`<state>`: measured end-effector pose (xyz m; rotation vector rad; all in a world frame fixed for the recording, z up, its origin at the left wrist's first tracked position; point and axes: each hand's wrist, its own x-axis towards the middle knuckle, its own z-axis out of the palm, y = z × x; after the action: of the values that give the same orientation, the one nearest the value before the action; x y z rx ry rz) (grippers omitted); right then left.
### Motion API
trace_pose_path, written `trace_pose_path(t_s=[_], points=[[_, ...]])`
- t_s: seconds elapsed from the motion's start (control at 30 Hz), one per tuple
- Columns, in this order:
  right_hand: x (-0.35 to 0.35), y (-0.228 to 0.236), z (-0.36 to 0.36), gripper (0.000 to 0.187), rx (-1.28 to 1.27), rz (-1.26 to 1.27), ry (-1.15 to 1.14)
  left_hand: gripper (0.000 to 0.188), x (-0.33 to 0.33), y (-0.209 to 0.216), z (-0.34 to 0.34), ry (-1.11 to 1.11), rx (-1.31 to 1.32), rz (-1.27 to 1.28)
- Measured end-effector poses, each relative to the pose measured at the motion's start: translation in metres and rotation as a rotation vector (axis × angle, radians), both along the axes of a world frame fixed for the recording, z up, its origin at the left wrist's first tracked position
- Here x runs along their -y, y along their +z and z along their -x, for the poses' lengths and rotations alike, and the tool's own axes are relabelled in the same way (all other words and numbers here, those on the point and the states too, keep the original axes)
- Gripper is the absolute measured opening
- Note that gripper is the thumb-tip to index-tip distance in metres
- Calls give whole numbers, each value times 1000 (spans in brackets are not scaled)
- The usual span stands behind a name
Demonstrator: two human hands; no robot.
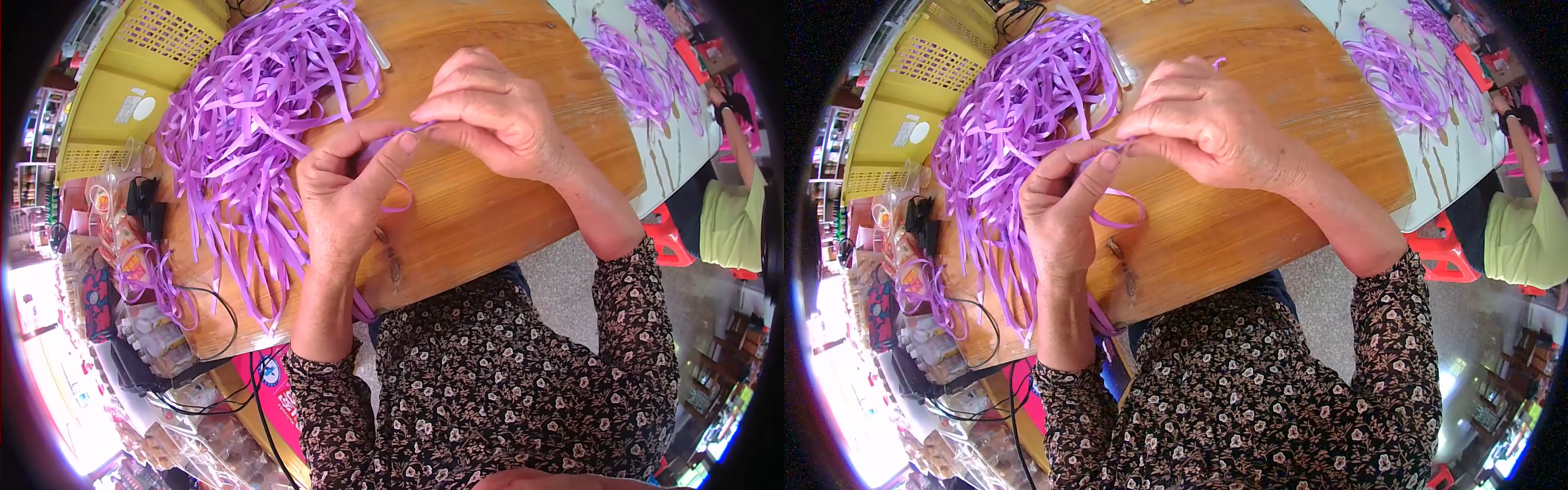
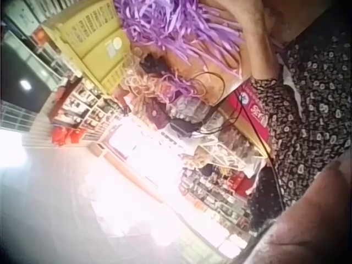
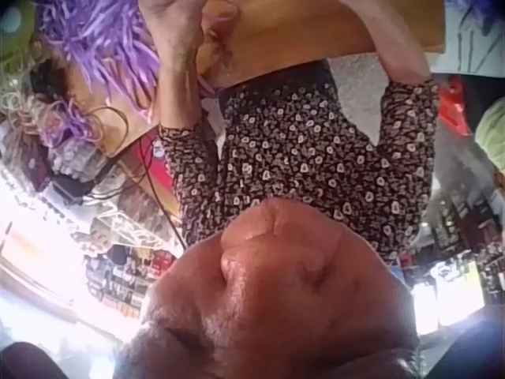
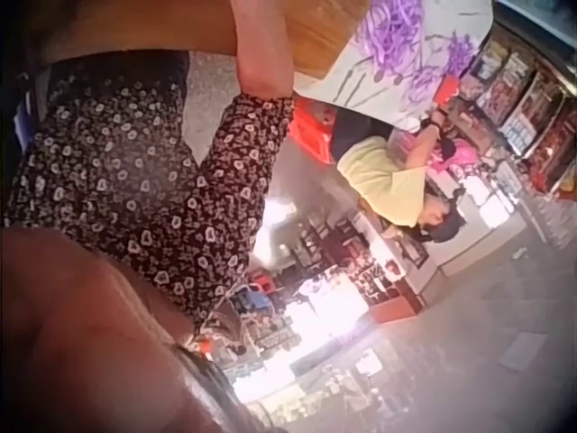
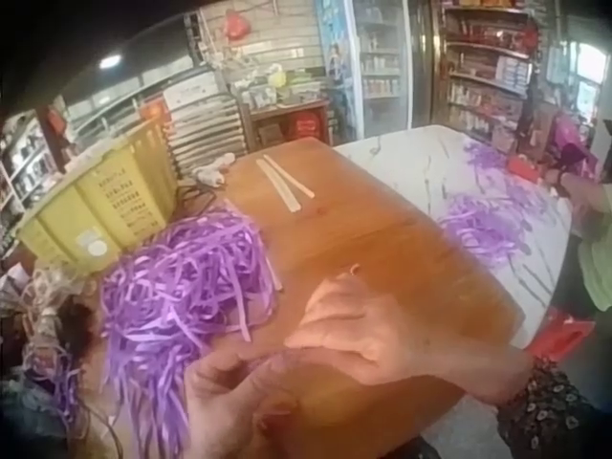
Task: The person picks up a purple ribbon and rolls one end into a small coil by hand. They then wrap the remaining length of the ribbon around the coil multiple times to form a small flower shape.
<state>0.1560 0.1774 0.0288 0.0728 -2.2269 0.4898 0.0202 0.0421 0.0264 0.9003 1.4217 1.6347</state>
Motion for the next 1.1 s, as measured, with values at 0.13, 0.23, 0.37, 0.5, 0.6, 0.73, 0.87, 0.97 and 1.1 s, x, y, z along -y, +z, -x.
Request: trace_pose_path(t_s=[0.13,0.23,0.37,0.5,0.6,0.73,0.87,0.97,1.1], points=[[-18,9,-17,13,19,317,-83,7,5,-3,32,123,-311,-194],[-44,11,-35,13,-131,669,-125,11,24,12,64,277,-574,-236],[-115,-2,-73,14,-627,849,-97,10,64,25,107,424,-506,-181],[-140,2,-95,13,-720,1080,-19,6,108,14,147,534,-564,-156],[-154,8,-113,11,-913,1283,36,5,138,-7,187,653,-450,-172],[-151,-1,-94,14,-999,1317,-154,11,156,-32,193,708,-347,-134],[-156,-6,-99,20,-796,1572,410,14,150,-36,190,454,387,-490],[-133,12,-82,27,-961,1605,166,17,126,-44,185,359,727,-674],[-169,-11,-121,33,-777,1619,808,18,105,-23,165,497,870,-808]])
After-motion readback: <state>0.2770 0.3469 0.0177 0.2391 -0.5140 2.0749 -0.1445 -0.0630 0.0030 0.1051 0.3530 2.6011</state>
